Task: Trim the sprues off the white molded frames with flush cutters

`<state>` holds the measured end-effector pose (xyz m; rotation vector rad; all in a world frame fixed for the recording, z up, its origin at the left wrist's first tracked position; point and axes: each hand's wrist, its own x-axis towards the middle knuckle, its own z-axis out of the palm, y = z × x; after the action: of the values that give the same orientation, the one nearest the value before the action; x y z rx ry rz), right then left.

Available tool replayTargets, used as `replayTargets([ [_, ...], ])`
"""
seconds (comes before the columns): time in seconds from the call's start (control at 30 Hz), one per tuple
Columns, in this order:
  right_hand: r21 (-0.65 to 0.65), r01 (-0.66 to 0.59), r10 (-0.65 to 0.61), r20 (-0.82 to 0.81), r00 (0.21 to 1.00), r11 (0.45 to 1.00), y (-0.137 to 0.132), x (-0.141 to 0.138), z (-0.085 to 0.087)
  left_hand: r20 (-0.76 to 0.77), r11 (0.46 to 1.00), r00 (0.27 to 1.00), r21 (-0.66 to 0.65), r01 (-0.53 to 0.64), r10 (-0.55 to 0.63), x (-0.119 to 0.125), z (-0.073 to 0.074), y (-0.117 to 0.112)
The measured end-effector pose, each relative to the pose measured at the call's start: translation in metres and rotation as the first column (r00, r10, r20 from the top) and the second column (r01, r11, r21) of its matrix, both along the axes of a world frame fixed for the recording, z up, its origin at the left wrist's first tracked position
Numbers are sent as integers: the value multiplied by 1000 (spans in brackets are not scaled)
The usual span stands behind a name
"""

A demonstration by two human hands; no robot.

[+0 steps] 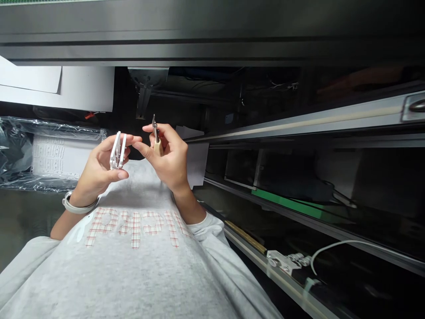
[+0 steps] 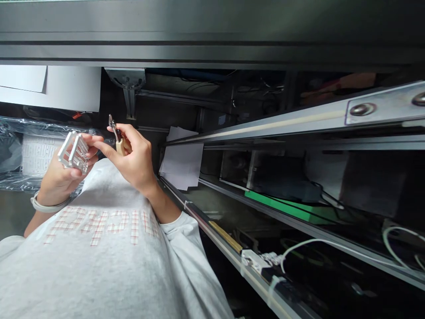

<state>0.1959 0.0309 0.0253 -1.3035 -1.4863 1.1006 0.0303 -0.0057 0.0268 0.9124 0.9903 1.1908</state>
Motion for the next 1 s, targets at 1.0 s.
replayTargets([
  [1.0, -463, -445, 171, -521, 836, 767, 7, -23, -19, -94, 955, 986, -278, 105, -136, -33, -21, -11],
])
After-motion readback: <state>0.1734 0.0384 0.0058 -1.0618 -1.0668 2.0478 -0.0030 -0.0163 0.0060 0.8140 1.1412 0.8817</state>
